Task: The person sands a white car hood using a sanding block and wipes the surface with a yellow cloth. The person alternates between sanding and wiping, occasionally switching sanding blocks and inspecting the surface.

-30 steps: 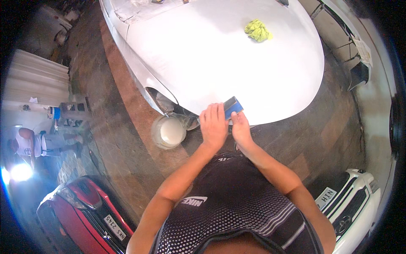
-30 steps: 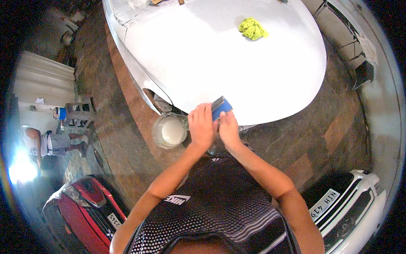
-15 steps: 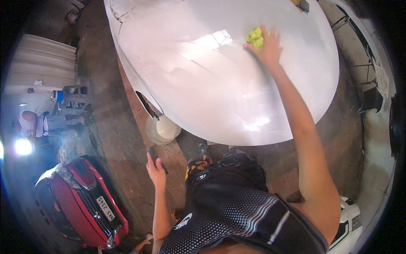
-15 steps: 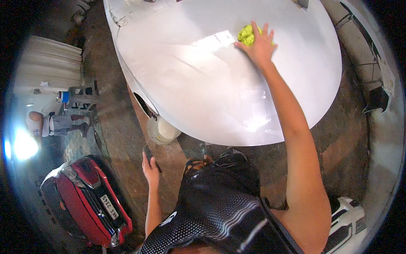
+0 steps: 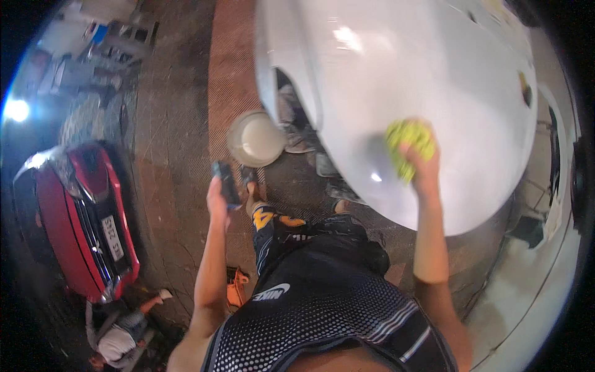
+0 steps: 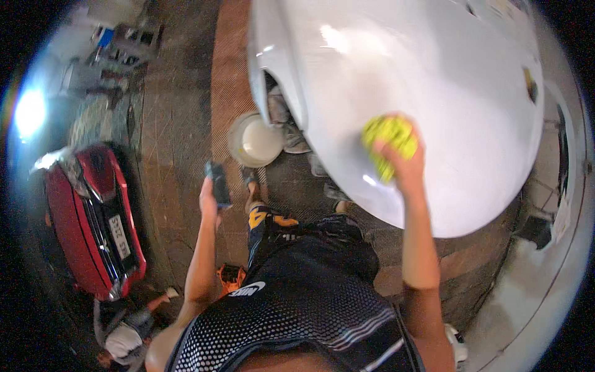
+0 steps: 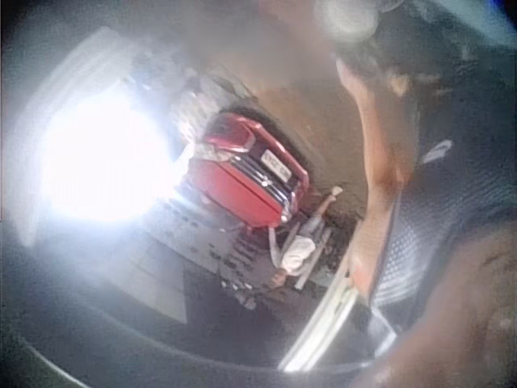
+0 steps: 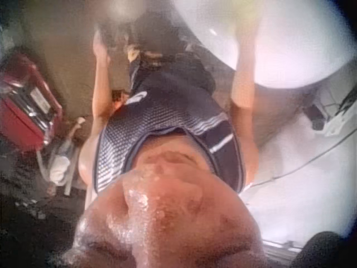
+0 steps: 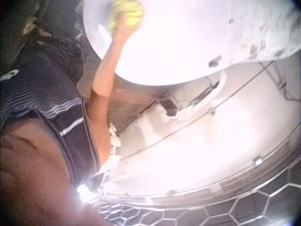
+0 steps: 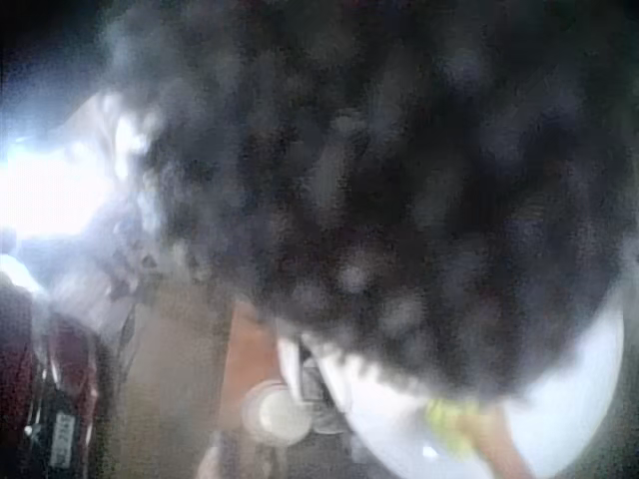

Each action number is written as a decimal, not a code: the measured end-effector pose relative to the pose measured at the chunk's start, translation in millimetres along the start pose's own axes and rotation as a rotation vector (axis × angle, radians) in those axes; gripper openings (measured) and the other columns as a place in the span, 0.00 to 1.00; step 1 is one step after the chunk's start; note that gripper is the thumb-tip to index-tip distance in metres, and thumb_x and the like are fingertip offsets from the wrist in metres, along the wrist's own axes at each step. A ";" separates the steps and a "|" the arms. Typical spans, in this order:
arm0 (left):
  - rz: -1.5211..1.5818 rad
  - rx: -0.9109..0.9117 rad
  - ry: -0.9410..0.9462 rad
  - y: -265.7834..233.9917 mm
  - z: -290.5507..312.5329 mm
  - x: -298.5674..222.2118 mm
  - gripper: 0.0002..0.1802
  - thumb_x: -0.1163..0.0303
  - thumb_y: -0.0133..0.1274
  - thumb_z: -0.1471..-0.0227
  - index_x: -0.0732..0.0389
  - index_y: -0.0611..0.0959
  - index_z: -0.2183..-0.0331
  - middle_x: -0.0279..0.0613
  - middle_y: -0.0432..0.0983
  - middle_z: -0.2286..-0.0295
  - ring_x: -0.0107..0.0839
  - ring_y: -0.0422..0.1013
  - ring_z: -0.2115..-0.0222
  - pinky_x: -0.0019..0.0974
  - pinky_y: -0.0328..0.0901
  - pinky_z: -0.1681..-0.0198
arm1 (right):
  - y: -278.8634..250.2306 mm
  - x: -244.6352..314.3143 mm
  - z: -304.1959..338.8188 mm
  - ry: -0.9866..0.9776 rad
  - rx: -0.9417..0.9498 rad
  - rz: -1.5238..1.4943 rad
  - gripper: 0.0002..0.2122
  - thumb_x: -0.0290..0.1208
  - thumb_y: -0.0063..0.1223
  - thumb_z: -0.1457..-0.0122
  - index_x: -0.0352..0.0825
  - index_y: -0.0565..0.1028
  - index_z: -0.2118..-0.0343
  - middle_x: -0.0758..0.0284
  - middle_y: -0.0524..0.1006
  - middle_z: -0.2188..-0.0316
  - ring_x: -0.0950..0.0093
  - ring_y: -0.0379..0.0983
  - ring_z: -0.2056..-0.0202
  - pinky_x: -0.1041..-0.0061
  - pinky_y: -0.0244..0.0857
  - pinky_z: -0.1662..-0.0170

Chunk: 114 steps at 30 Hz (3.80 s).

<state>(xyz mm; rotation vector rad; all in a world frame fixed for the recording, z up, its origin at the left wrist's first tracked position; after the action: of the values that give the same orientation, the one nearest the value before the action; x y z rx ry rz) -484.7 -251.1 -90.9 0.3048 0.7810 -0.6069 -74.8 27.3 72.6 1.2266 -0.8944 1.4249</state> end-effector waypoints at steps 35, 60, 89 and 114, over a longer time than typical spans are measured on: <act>-0.163 0.090 -0.285 4.4 -485.0 315.9 0.38 0.54 0.59 0.42 0.63 0.71 0.37 0.51 0.76 0.46 0.49 0.72 0.48 0.46 0.64 0.42 | 277.9 -727.5 -111.7 0.662 0.104 0.575 0.36 0.35 0.76 0.58 0.38 0.73 0.42 0.63 0.83 0.56 0.68 0.80 0.54 0.66 0.74 0.48; 0.041 0.947 -0.359 127.7 -145.8 -109.7 0.26 0.51 0.42 0.31 0.63 0.74 0.46 0.50 0.77 0.58 0.42 0.74 0.63 0.47 0.71 0.58 | 223.5 -60.2 -82.8 -0.331 -0.359 -0.112 0.31 0.31 0.74 0.56 0.37 0.69 0.48 0.63 0.80 0.58 0.69 0.78 0.56 0.65 0.73 0.49; -1.062 1.467 1.195 453.8 199.8 62.2 0.40 0.68 0.61 0.45 0.66 0.64 0.35 0.57 0.71 0.54 0.50 0.69 0.53 0.47 0.65 0.49 | -88.7 -102.1 120.2 -0.088 -1.084 -0.706 0.18 0.31 0.59 0.34 0.23 0.73 0.47 0.66 0.80 0.62 0.82 0.74 0.67 0.79 0.69 0.62; -1.361 0.038 1.628 553.4 118.1 -42.2 0.18 0.67 0.58 0.50 0.60 0.77 0.56 0.49 0.77 0.62 0.53 0.76 0.62 0.56 0.71 0.63 | -249.2 -168.0 269.7 -0.014 -1.090 -0.749 0.21 0.28 0.59 0.38 0.27 0.70 0.43 0.62 0.78 0.52 0.71 0.77 0.52 0.71 0.70 0.46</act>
<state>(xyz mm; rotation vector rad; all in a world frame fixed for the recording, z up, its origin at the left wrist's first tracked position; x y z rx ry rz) -102.2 146.9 40.5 0.2179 2.6273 -1.6749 224.1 -212.8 -53.9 0.5841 -0.8771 0.2085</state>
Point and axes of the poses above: each hand's wrist, its own z-axis away from the middle knuckle, its own y-axis out of the palm, x = y × z, the point moved 5 cm from there along -z, towards the middle knuckle
